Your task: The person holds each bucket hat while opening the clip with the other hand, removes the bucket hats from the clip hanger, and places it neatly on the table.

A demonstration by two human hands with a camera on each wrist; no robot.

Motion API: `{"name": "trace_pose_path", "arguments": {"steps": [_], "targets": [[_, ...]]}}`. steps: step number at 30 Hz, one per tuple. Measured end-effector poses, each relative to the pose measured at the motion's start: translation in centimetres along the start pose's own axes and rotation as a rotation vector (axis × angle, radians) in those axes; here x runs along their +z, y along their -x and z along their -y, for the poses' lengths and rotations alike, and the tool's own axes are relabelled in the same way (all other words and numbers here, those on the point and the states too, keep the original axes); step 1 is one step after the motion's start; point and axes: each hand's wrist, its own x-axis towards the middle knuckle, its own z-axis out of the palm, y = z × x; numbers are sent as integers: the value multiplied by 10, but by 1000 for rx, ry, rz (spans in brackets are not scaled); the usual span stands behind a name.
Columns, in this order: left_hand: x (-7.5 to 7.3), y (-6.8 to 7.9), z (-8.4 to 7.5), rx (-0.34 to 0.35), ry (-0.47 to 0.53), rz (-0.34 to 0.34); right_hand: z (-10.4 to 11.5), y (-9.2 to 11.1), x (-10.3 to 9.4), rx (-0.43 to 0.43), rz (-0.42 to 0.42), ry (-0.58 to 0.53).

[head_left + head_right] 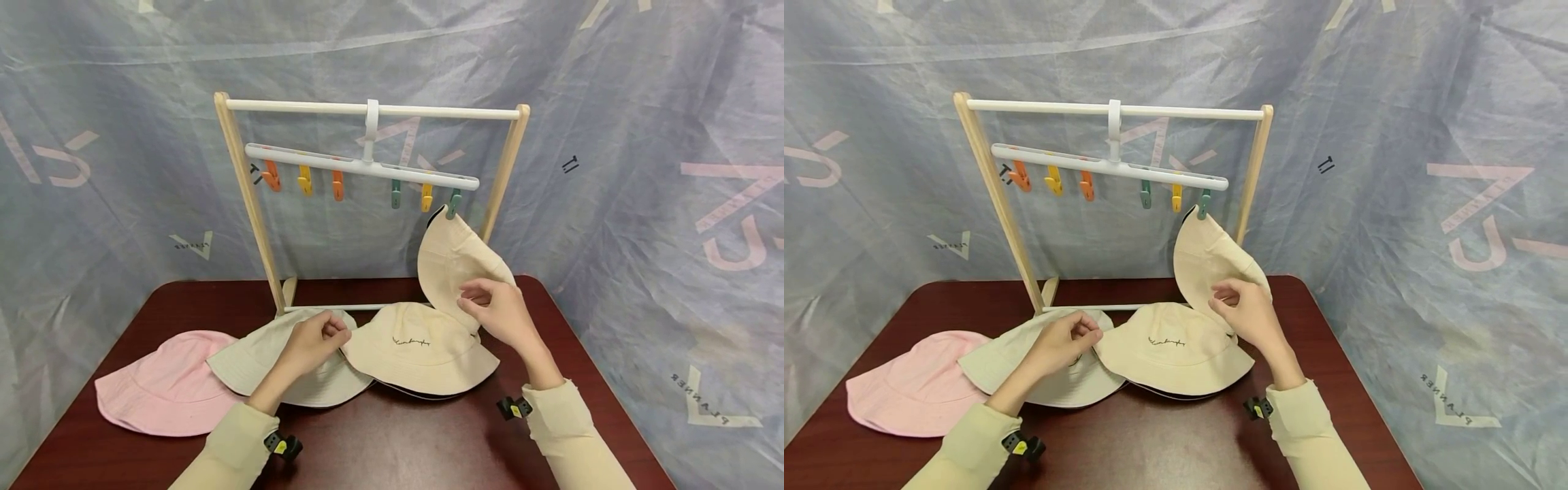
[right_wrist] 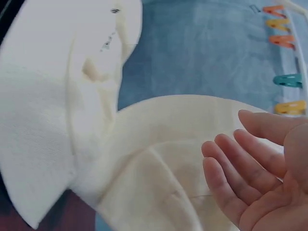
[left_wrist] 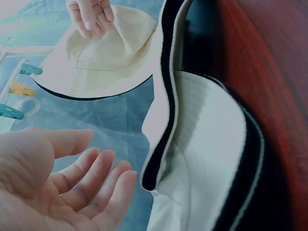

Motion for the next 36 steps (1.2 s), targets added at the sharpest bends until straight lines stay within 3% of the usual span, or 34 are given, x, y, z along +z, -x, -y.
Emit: {"name": "trace_pose_path", "arguments": {"steps": [15,26,36], "targets": [[-9,-23,-18,103,57,-51,19,-12,-43,-60,-133,-79],[-14,-46,-47,179,81,-28,28,-26,-64,-71,-169,-70],[-9,-78,-77,278,133,-10,41,-50,-69,-82,-162,-115]]}}
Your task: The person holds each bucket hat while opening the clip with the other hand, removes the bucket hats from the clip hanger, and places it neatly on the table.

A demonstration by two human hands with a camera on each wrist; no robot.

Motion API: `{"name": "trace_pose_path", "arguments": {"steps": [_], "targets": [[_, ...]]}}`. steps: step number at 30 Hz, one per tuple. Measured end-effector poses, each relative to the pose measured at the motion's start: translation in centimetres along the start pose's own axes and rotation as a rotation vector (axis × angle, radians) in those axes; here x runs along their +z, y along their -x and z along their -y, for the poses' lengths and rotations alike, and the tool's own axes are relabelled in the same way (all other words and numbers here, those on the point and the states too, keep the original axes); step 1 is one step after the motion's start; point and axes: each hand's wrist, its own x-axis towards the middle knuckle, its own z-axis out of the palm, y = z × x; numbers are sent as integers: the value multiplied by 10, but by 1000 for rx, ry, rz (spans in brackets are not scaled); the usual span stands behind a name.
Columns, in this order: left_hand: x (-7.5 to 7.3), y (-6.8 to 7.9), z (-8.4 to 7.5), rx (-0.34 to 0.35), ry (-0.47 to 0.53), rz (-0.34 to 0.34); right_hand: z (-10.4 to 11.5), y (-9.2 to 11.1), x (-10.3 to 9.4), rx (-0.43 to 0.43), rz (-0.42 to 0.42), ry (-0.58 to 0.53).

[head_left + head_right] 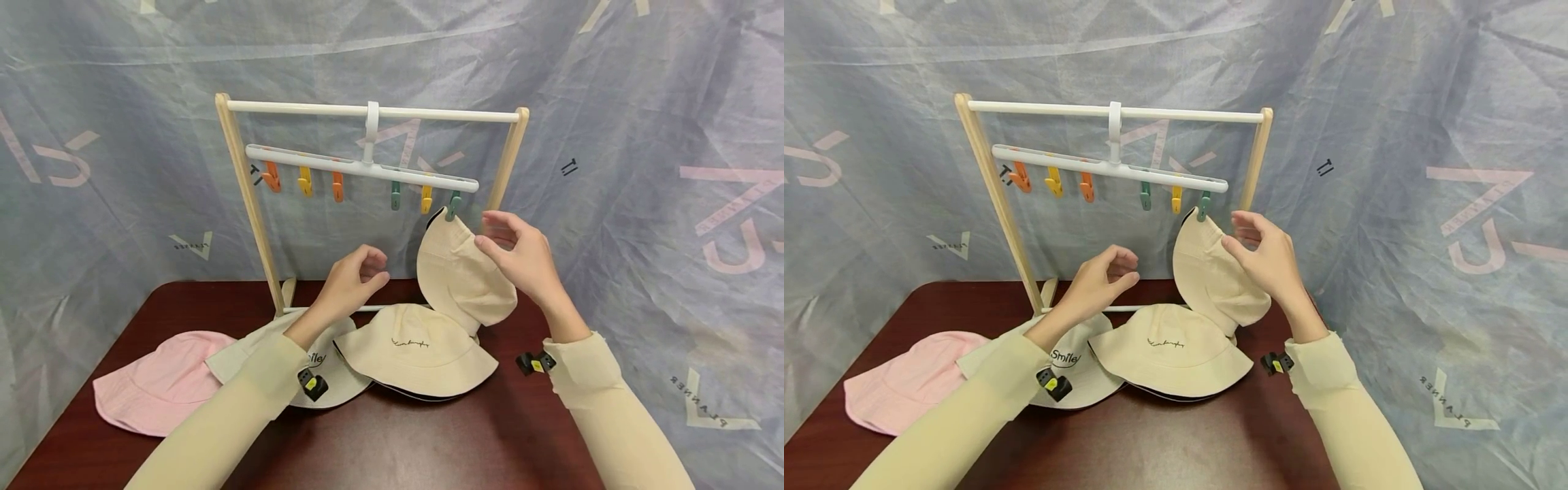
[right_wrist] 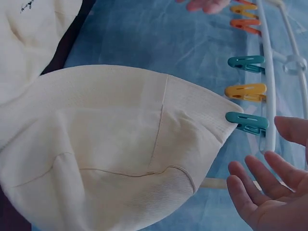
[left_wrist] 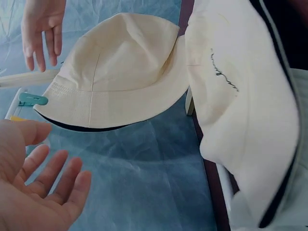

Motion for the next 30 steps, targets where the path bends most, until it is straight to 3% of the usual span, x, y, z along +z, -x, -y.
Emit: {"name": "trace_pose_path", "arguments": {"steps": [5,11,23,30], "targets": [[5,-19,-8,37,-26,-6,3,-11,-1,18,21,-41],[10,-36,-11,39,-18,6,4,-20,-2,100,61,-93],[26,-59,-7,33,10,0,6,-33,4,149,106,-154],[33,-72,-14,36,33,11,9,-42,10,190,118,-215]]}}
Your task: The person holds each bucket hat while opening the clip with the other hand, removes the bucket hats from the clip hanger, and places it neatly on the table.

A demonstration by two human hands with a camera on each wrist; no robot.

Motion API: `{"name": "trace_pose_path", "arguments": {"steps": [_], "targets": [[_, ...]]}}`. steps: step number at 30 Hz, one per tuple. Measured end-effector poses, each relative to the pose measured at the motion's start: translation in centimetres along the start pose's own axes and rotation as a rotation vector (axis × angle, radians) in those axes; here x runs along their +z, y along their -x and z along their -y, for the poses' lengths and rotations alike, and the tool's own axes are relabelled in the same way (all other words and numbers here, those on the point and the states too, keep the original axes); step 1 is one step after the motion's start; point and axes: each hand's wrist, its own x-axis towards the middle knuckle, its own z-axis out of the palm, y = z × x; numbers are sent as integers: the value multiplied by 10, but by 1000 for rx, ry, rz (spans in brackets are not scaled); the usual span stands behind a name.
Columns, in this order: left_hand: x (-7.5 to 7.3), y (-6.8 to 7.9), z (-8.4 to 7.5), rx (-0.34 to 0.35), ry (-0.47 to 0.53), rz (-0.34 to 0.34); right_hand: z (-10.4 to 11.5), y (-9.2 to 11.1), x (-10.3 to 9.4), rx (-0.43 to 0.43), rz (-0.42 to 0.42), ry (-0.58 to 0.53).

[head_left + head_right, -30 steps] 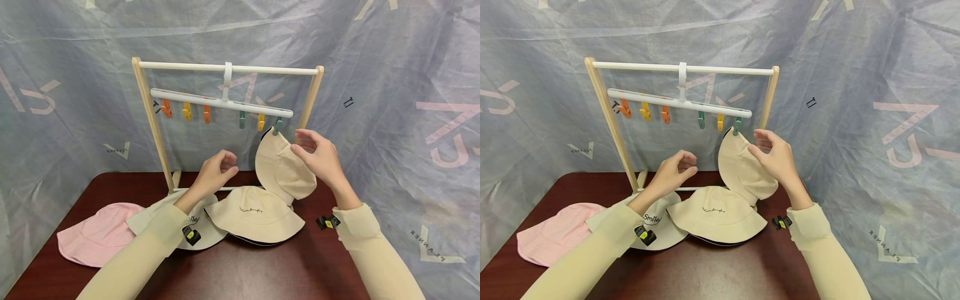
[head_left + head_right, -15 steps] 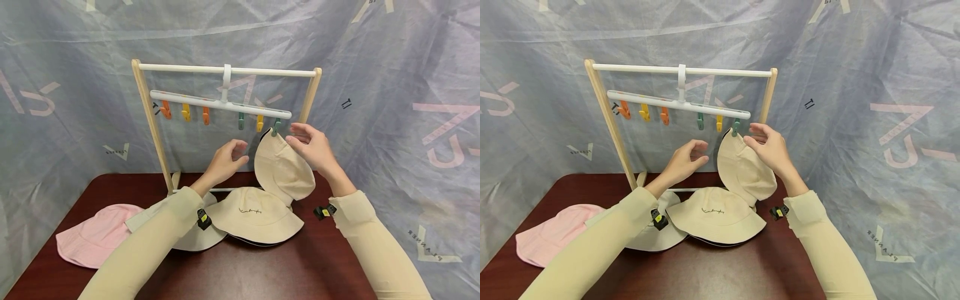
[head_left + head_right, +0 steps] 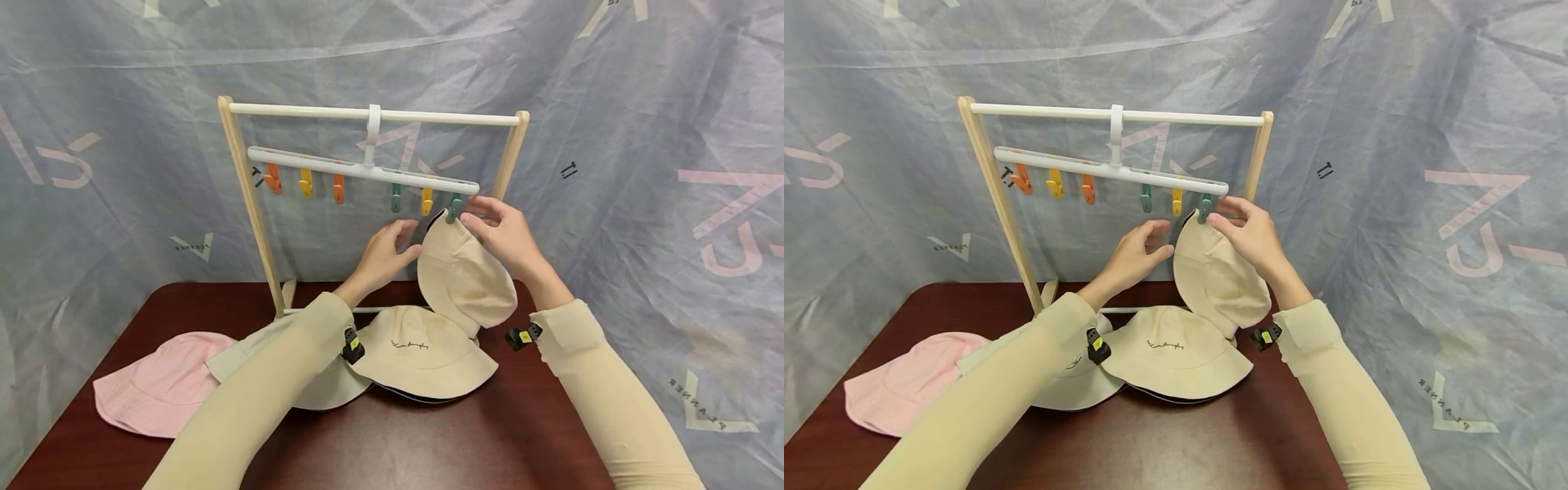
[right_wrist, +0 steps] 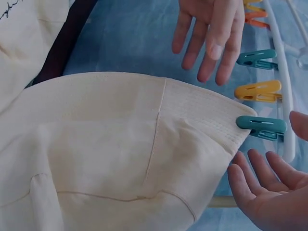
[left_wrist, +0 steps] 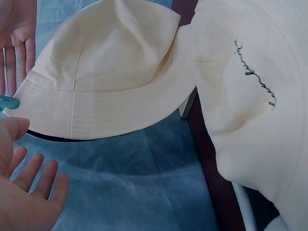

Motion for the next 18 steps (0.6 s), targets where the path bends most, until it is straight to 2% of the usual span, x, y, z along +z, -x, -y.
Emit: {"name": "trace_pose_path", "arguments": {"steps": [8,18], "targets": [[11,-15,-6,-22,-50,-6,-5,-8,4,27,41,-77],[20,-25,-7,-15,-44,-42,-7,-10,6,23,47,-68]]}}
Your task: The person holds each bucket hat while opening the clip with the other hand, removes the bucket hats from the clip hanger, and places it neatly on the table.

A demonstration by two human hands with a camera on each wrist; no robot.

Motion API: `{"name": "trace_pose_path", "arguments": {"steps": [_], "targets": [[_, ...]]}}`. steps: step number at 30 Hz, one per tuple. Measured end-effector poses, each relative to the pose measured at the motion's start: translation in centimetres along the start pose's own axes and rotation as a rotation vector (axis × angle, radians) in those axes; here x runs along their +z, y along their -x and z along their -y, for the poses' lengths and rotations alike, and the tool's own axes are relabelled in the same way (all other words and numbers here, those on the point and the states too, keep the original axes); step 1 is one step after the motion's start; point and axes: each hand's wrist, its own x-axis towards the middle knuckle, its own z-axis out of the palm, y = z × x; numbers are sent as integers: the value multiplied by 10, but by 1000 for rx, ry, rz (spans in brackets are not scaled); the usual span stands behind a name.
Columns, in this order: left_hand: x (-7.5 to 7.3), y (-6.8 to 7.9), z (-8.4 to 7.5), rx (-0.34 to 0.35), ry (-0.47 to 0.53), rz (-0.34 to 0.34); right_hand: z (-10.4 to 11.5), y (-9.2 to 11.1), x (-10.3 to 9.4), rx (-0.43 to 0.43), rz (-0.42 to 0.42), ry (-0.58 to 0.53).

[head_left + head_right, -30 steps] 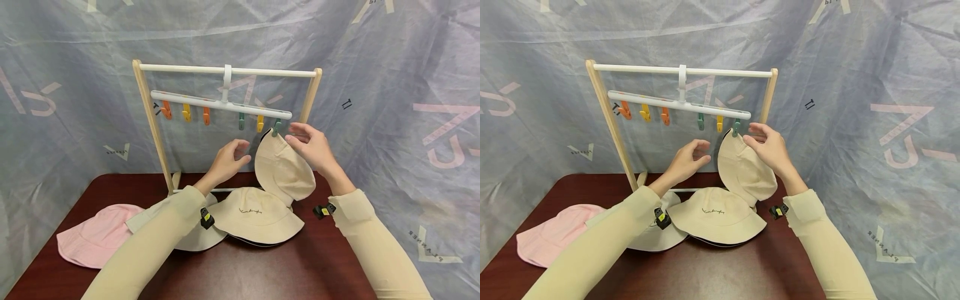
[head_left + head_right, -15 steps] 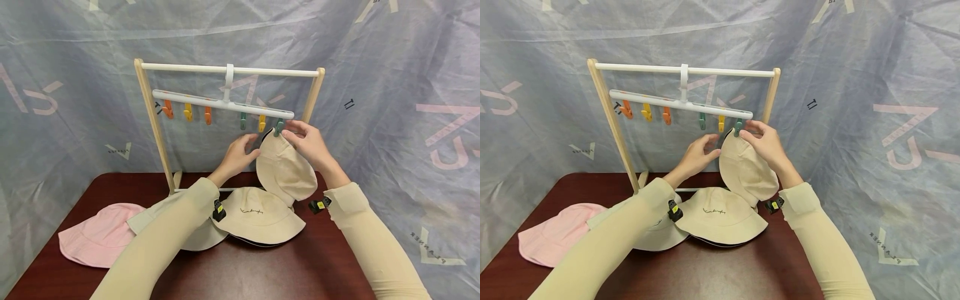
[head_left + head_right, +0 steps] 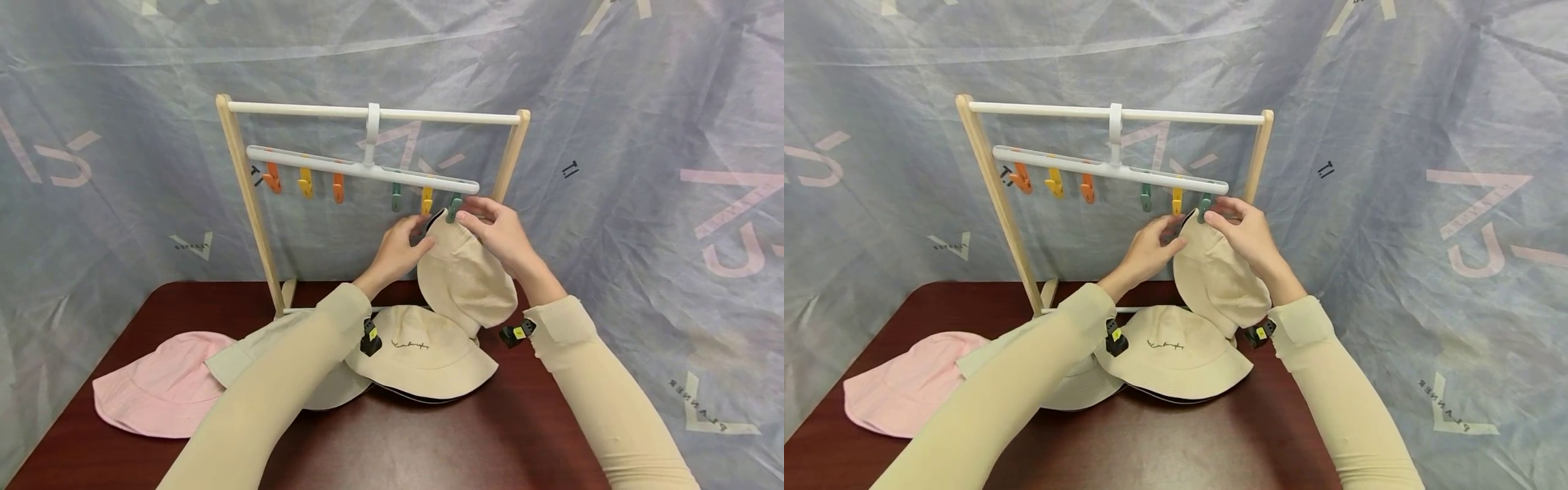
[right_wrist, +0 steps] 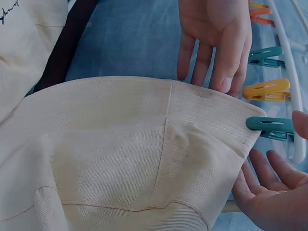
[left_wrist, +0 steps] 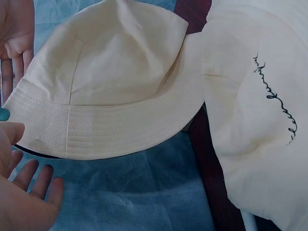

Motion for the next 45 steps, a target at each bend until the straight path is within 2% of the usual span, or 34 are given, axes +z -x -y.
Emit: {"name": "trace_pose_path", "arguments": {"steps": [10,22,27,37,45], "targets": [[6,-4,-2,-19,89,-80,1,-1,4,0,-9,1],[7,-6,0,3,85,-154,0,-3,7,8,-3,-29],[8,-5,-3,6,91,-162,-1,-5,8,-6,-13,-14],[11,-6,-11,-34,87,-168,3,-5,9,11,-14,-43],[14,-6,-13,-38,82,-162,1,-7,11,-3,-17,-112]]}}
